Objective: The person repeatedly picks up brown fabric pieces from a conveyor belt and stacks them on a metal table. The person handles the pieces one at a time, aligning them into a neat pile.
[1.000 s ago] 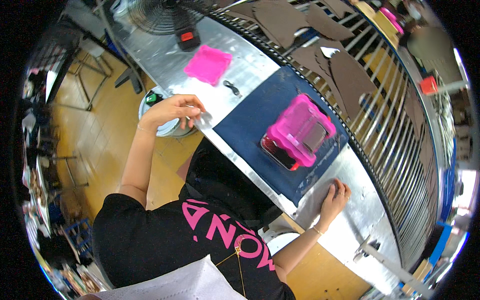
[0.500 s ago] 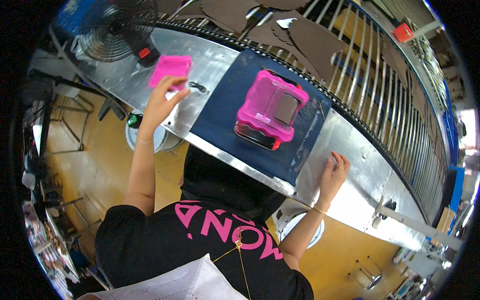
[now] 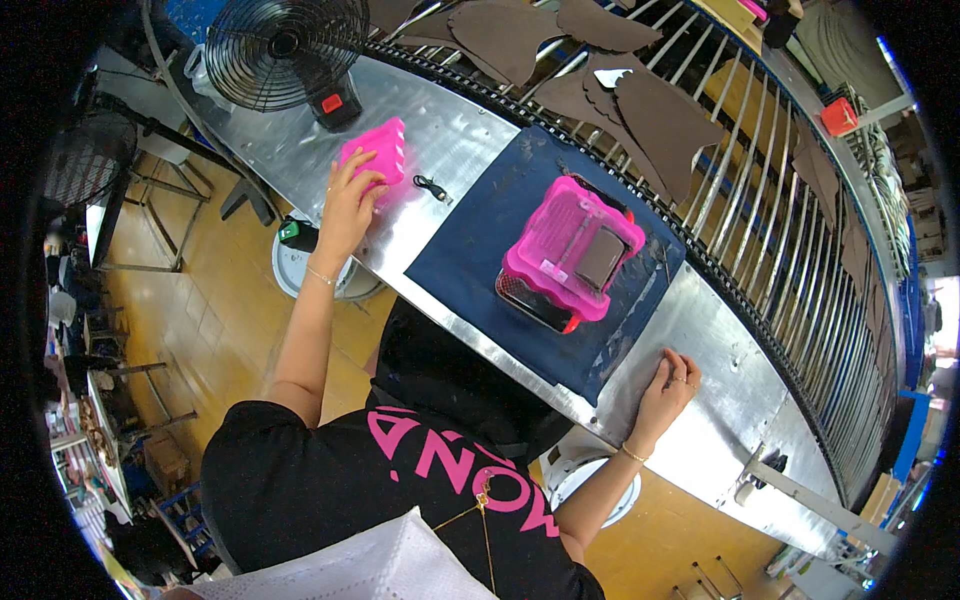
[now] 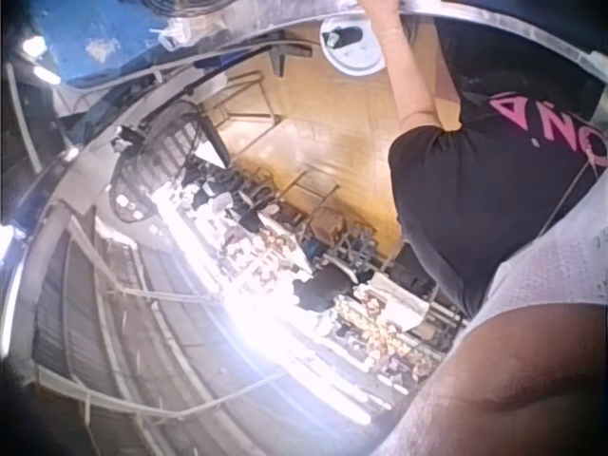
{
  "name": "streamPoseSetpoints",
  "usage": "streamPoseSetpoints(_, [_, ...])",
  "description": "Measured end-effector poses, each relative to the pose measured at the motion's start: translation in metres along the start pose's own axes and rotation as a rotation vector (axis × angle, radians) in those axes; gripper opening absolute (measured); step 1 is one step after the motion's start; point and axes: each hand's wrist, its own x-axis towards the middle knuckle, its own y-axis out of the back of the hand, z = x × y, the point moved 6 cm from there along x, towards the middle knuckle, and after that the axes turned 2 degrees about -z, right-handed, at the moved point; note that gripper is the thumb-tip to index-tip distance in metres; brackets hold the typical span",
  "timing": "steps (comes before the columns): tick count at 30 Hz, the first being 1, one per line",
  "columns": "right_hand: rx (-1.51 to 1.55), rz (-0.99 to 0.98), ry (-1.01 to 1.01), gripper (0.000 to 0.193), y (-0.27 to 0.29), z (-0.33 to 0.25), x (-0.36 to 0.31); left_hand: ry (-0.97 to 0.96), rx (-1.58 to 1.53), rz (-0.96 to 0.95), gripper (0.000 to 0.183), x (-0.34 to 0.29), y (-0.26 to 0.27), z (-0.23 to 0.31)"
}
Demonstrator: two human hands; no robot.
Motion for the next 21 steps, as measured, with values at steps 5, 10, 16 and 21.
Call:
streamPoseSetpoints(5, [0.002,-0.012,-0.002,0.016,0.0,-0.002,-0.002,0.352,-0.792,0.081,0.019,0.008,0.016,-0.01])
streamPoseSetpoints(10, [0.305,0.03,-0.035,0.021,0.012,0.002,0.009,0.371,-1.564,0.147,0.02,0.029,0.036,0.036])
streamPoseSetpoints(16, [0.542,0.071,0.45,0.081,0.064,-0.128,0.066,0.368,-1.743,-0.19,0.026,0.069,0.011,0.116])
streamPoseSetpoints(21, [0.547,-0.14,0.671,0.12,0.034,-0.209,0.077,0.288,-1.823,-0.448,0.036,0.071,-0.021,0.173])
